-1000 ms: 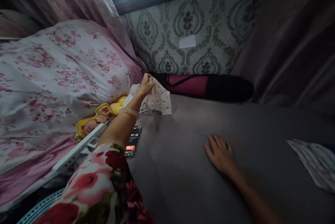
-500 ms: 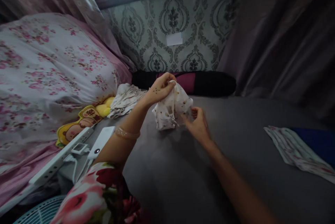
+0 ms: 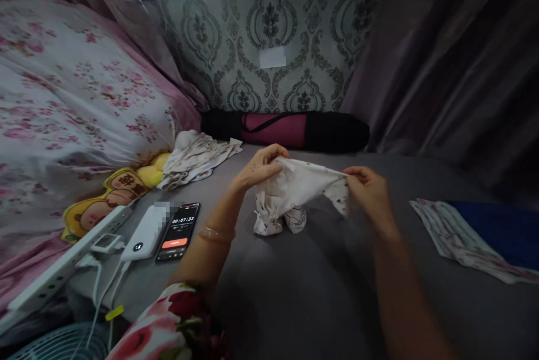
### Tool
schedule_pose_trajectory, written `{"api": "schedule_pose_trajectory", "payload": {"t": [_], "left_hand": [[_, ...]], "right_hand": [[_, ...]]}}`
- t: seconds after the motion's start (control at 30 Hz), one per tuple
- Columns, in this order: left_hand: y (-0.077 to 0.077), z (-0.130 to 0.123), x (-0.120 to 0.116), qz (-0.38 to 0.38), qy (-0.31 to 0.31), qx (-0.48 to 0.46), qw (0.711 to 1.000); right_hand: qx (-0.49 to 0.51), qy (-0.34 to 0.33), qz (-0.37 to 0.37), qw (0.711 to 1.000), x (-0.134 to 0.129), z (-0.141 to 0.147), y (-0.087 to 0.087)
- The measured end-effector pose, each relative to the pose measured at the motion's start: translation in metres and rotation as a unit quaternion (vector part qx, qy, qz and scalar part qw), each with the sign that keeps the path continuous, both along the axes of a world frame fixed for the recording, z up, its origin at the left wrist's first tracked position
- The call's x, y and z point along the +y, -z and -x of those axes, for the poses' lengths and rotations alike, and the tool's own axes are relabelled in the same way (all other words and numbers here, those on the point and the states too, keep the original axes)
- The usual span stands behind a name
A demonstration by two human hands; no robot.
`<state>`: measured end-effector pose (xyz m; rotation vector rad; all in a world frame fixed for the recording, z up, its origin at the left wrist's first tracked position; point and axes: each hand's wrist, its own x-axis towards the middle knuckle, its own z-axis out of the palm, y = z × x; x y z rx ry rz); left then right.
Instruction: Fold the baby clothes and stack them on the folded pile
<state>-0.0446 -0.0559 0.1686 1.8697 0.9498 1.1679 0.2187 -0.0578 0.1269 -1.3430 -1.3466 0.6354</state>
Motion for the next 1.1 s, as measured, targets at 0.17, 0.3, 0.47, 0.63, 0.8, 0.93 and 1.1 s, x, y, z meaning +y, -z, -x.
{"api": "schedule_pose_trajectory", "payload": {"t": [0.17, 0.3, 0.47, 0.63, 0.8, 0.93, 1.1], "left_hand": [[0.025, -0.025, 0.004, 0.028, 0.040, -0.006, 0.999], [0.045, -0.049, 0.011, 0.044, 0.061, -0.024, 0.997], [0.065, -0.067, 0.012, 0.077, 0.075, 0.009, 0.994], [0.074, -0.075, 0.009, 0.133, 0.110, 0.012, 0.985], [0.073, -0.075, 0.006, 0.170, 0.130, -0.012, 0.977], [0.073, -0.075, 0.006, 0.177, 0.147, -0.048, 0.972], [0.076, -0.074, 0.009, 0.156, 0.087, -0.024, 0.984]], "right_hand": [[0.043, -0.052, 0.124, 0.990, -0.027, -0.032, -0.035], [-0.021, -0.067, 0.199, 0.978, -0.029, -0.048, -0.030], [-0.221, -0.151, 0.252, 0.930, -0.008, -0.068, 0.006], [-0.250, -0.257, 0.213, 0.909, 0.005, -0.057, 0.029], [-0.124, -0.209, 0.050, 0.969, 0.007, -0.022, 0.024], [-0.062, -0.266, 0.054, 0.960, 0.006, -0.006, 0.025], [-0.032, -0.293, 0.082, 0.952, 0.004, -0.006, 0.032]]}}
